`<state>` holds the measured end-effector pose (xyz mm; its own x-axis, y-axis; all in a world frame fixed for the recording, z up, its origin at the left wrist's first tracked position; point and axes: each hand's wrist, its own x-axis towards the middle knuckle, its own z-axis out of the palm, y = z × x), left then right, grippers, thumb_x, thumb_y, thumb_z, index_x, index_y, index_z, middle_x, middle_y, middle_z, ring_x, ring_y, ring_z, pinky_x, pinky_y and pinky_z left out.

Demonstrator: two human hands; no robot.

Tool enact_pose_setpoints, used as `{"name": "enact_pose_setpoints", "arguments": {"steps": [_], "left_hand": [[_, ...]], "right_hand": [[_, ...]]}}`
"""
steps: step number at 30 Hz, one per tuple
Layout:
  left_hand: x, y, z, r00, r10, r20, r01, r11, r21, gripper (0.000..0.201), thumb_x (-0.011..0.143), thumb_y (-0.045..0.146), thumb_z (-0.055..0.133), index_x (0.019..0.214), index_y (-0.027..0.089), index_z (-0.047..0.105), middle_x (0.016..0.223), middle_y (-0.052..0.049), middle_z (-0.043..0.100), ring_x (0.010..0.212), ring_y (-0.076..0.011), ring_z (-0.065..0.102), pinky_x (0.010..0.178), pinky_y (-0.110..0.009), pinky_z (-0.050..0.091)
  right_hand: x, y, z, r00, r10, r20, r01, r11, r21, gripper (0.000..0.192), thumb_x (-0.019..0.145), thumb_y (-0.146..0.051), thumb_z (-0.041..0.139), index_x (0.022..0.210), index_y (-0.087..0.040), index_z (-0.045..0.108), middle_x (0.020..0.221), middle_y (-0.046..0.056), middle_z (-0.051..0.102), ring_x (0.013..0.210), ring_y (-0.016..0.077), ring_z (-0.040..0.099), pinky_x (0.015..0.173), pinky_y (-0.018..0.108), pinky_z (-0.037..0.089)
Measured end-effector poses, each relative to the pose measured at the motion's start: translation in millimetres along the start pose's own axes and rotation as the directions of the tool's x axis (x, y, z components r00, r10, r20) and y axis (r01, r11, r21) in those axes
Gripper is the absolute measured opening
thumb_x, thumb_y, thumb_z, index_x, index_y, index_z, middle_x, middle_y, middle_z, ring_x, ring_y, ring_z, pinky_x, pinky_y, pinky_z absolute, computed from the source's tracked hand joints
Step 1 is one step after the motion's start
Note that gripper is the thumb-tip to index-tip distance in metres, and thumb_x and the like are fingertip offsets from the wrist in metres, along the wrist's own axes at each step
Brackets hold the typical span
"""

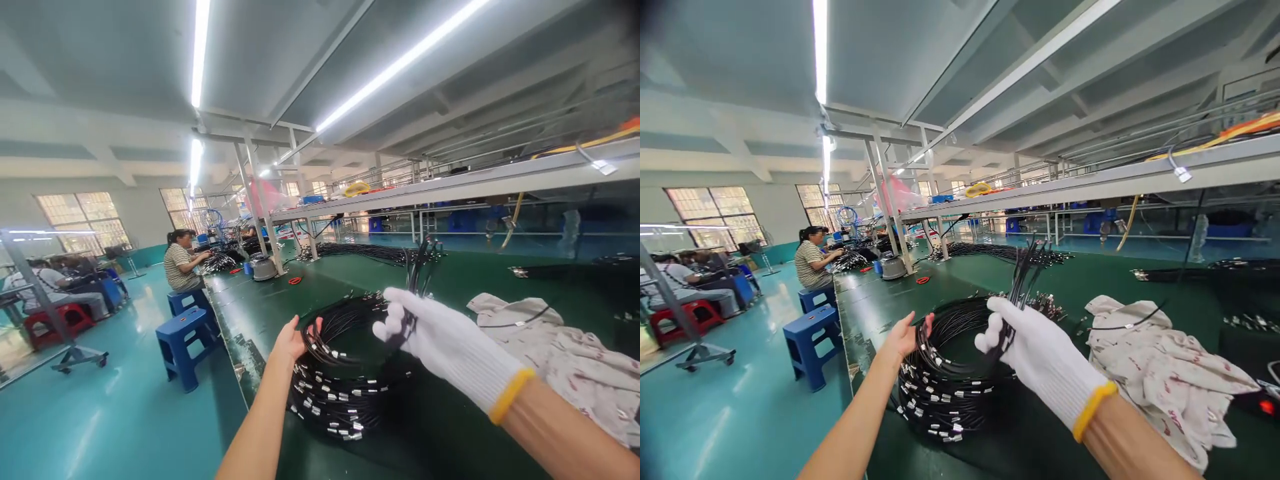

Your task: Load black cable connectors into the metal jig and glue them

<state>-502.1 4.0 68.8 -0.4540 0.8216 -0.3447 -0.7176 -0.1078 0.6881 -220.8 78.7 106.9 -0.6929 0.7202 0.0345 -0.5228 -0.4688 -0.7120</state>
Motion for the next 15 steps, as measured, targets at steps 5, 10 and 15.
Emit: {"name": "enact_pose_setpoints", "arguments": {"steps": [5,10,15], "left_hand": [[-16,19,29.1,0.998,0.053,0.026,-0.05,0.994,-0.102,0.02,0.102,0.031,0.058,0.11,0.013,0.061,0.084,0.001,0.062,0.056,-0.0062,0.055,0.047,-0.017,0.048],[-38,13,57.8,0.997,0.074,0.028,-0.073,0.995,-0.063,0.017,0.103,0.028,0.055,0.11,0.012,0.06,0.079,0.002,0.061,0.047,-0.0033,0.05,0.039,-0.013,0.043],[-68,-7,93.7,0.988,0.094,0.125,-0.094,0.996,-0.004,0.008,0.103,0.017,0.05,0.102,0.013,0.057,0.061,0.004,0.053,0.038,-0.0064,0.05,0.034,-0.013,0.045]], "right_hand": [[-41,5,-27,1.0,0.007,-0.017,-0.008,0.995,-0.104,0.036,0.075,-0.039,0.084,0.099,-0.015,0.074,0.063,0.001,0.06,0.059,0.0175,0.055,0.069,0.041,0.054],[-70,-4,-46,0.995,0.017,0.093,-0.007,0.994,-0.107,0.04,0.077,-0.043,0.082,0.104,-0.015,0.073,0.067,0.002,0.064,0.061,0.0163,0.058,0.072,0.038,0.05],[-123,-35,-37,0.998,-0.043,0.035,0.052,0.94,-0.337,0.046,0.068,-0.054,0.083,0.093,-0.019,0.067,0.058,-0.003,0.061,0.055,0.0137,0.055,0.074,0.037,0.047]]}}
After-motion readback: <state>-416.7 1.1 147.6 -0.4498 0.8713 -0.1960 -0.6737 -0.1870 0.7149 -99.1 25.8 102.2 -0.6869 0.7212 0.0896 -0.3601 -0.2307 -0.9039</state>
